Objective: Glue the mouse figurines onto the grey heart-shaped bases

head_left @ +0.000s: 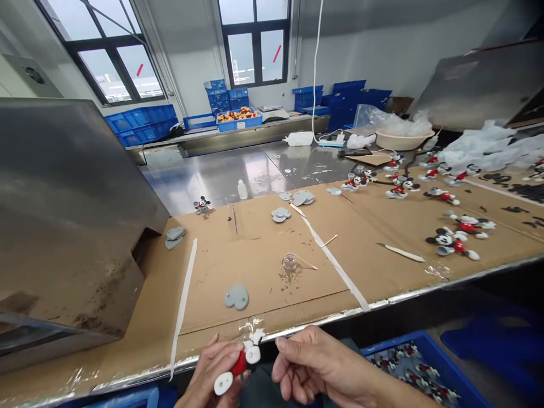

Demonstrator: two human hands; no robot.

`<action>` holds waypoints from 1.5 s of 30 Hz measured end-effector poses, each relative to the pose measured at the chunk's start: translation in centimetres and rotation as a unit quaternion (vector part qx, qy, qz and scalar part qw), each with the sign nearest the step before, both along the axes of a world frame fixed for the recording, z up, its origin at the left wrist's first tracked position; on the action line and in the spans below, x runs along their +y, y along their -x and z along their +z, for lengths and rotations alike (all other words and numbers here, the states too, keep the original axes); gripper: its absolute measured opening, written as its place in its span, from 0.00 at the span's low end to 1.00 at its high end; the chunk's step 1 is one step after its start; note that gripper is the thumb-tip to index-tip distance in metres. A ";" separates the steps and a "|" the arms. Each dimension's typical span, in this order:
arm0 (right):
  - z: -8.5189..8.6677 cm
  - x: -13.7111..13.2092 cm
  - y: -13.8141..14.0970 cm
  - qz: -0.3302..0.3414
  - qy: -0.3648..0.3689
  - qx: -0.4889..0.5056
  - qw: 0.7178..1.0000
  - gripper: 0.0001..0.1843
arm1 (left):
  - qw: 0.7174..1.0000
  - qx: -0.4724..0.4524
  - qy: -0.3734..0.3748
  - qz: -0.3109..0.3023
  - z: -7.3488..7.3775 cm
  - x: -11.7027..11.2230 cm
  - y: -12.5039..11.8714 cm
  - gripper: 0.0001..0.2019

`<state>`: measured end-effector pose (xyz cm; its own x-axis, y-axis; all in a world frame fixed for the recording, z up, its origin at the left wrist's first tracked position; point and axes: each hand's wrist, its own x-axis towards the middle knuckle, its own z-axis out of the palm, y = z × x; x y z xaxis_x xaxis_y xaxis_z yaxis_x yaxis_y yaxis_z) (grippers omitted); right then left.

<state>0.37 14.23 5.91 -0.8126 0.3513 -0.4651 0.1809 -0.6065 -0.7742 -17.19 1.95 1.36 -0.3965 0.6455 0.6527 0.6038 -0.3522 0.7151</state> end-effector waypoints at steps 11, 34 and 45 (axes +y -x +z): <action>1.8 -0.2 1.8 0.045 0.102 -0.022 0.994 0.20 | 0.977 0.157 0.024 -0.142 1.1 -1.0 3.4 0.20; 1.1 2.5 6.9 -0.150 -0.429 0.009 0.891 0.21 | 0.879 -0.182 0.402 -0.183 8.9 6.2 8.3 0.11; -1.5 3.9 8.5 -0.213 -0.503 0.027 0.838 0.19 | 0.897 -0.127 0.357 -0.229 8.9 9.8 9.3 0.08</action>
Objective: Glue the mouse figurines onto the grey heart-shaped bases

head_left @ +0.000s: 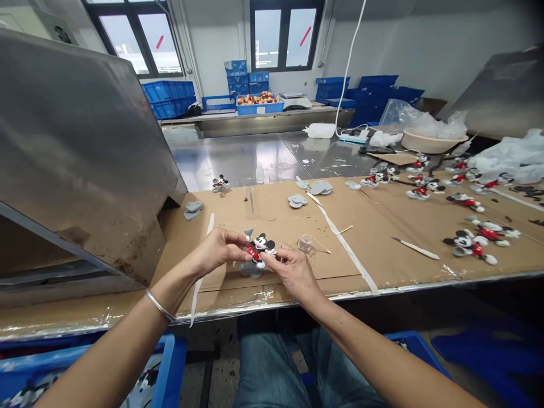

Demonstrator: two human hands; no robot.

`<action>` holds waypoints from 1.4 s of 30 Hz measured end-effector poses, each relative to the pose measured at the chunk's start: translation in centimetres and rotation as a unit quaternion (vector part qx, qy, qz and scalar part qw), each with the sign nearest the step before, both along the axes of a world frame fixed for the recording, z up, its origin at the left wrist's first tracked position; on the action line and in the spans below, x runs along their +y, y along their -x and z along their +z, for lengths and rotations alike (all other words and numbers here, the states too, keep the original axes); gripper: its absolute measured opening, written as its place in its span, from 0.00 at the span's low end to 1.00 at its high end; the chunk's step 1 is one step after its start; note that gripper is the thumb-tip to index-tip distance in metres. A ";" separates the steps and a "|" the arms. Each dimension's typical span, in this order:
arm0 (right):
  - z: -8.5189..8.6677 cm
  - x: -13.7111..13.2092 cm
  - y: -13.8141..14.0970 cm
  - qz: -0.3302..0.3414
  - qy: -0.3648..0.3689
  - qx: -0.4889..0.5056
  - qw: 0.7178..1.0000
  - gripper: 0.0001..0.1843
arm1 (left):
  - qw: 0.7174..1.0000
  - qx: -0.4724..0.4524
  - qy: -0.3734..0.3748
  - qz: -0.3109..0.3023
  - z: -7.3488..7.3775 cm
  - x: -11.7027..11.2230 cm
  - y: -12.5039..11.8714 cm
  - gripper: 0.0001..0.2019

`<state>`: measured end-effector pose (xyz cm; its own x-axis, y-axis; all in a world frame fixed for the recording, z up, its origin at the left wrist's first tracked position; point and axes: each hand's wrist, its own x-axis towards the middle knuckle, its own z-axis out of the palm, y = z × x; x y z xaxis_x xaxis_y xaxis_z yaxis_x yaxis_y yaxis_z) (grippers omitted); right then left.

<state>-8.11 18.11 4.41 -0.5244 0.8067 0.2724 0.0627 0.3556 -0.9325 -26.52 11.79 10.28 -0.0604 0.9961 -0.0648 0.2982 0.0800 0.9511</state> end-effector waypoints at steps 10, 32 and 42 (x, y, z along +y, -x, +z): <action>-2.4 0.6 0.0 0.000 -0.029 -0.049 0.998 0.04 | 0.989 0.064 -0.131 0.011 -3.4 0.9 1.0 0.07; -1.2 0.2 0.1 0.013 -0.122 -0.177 0.977 0.06 | 0.984 0.087 -0.148 -0.048 -6.1 0.6 2.2 0.07; -0.6 0.5 0.3 0.020 -0.124 -0.216 0.968 0.06 | 0.973 0.179 -0.115 -0.089 -5.4 0.7 3.1 0.06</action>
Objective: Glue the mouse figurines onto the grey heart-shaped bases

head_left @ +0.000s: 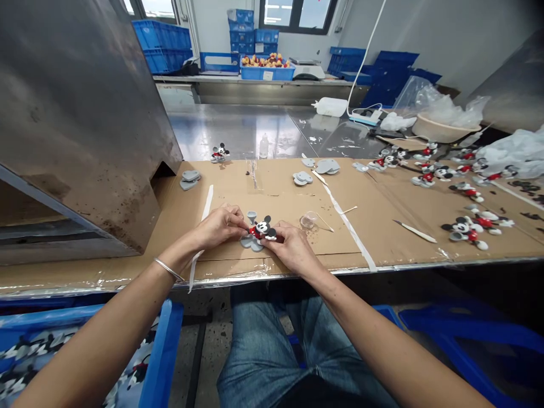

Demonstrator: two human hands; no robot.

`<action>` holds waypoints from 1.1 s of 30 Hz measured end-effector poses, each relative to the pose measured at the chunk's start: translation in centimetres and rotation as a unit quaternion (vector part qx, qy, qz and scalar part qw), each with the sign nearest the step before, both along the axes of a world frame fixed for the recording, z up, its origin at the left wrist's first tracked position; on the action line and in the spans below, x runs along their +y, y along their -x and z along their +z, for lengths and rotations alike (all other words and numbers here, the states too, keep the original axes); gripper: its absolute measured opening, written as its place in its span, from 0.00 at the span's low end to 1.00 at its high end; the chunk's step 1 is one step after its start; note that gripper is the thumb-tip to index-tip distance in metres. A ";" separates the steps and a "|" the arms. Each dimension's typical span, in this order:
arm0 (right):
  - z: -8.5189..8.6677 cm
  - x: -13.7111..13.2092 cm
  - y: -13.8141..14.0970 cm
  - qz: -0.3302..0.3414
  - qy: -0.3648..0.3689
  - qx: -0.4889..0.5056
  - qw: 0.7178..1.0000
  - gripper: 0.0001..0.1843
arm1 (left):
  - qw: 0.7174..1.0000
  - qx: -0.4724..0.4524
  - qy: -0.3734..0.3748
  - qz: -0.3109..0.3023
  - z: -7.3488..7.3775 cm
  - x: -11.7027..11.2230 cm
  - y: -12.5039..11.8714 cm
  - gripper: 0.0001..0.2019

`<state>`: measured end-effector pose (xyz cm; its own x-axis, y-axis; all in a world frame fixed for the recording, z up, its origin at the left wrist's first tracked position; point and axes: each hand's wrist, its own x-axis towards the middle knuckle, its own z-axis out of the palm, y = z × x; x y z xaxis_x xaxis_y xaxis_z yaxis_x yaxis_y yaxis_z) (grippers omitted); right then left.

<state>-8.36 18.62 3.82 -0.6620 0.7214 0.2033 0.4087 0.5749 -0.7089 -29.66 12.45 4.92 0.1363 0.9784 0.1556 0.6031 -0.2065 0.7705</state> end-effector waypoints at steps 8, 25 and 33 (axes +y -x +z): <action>-0.2 -0.1 0.0 -0.011 0.001 0.008 1.000 0.07 | 1.000 -0.020 -0.011 -0.003 -0.7 0.1 0.0 0.05; -0.8 -0.2 -0.1 -0.017 0.008 0.032 0.999 0.07 | 0.998 -0.025 -0.054 -0.005 -1.8 -0.3 0.3 0.07; -0.9 -0.2 -0.2 -0.010 0.003 0.042 0.999 0.09 | 0.997 -0.022 -0.064 -0.023 -2.1 0.1 0.6 0.08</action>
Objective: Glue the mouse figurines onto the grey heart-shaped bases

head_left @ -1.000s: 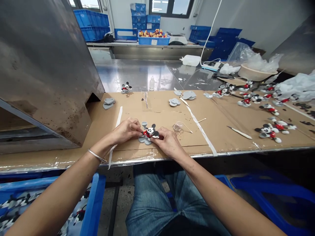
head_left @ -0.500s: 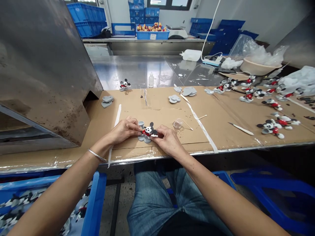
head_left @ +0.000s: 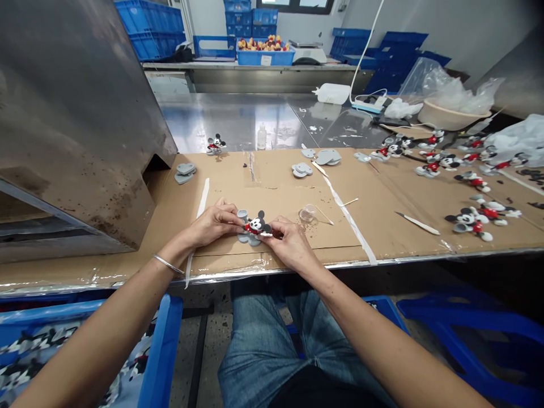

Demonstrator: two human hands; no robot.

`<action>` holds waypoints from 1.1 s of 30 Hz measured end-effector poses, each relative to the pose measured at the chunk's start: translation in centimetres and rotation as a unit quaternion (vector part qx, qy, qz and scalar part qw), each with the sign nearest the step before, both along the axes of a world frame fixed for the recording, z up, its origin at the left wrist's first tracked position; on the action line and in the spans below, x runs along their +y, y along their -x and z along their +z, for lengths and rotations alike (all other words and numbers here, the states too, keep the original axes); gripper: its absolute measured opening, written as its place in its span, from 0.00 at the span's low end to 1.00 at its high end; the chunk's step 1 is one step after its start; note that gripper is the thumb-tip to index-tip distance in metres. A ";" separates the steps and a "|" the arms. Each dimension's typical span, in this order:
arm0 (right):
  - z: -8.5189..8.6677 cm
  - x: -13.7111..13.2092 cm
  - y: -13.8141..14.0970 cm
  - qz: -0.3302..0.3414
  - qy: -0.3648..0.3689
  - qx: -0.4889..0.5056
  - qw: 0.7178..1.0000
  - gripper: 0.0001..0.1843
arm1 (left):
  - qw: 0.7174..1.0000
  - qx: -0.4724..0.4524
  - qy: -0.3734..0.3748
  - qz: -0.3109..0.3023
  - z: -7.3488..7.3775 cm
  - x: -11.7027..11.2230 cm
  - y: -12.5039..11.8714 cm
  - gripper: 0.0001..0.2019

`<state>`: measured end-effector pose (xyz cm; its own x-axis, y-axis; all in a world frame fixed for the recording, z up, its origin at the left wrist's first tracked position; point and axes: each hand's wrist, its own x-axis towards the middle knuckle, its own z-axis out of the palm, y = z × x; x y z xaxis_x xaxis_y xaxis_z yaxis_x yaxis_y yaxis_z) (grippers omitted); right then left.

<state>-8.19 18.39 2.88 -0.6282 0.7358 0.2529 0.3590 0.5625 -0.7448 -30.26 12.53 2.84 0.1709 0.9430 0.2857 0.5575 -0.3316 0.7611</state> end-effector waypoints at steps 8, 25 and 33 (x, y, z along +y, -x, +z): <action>-0.5 0.0 0.0 0.002 -0.010 0.002 1.000 0.09 | 1.000 0.001 -0.028 0.000 -0.3 -0.2 -0.1 0.11; 0.0 0.1 0.1 0.008 -0.027 -0.023 0.999 0.09 | 0.999 -0.004 -0.025 0.029 -1.0 -0.6 -0.2 0.06; -0.4 0.2 0.0 0.014 -0.027 -0.014 0.999 0.07 | 0.998 -0.007 -0.029 0.048 -1.3 -1.1 -0.5 0.08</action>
<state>-8.21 18.56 2.50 -0.6564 0.7028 0.2743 0.3624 0.6126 -0.7024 -29.75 11.44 1.54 0.0772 0.9367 0.3415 0.5788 -0.3210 0.7497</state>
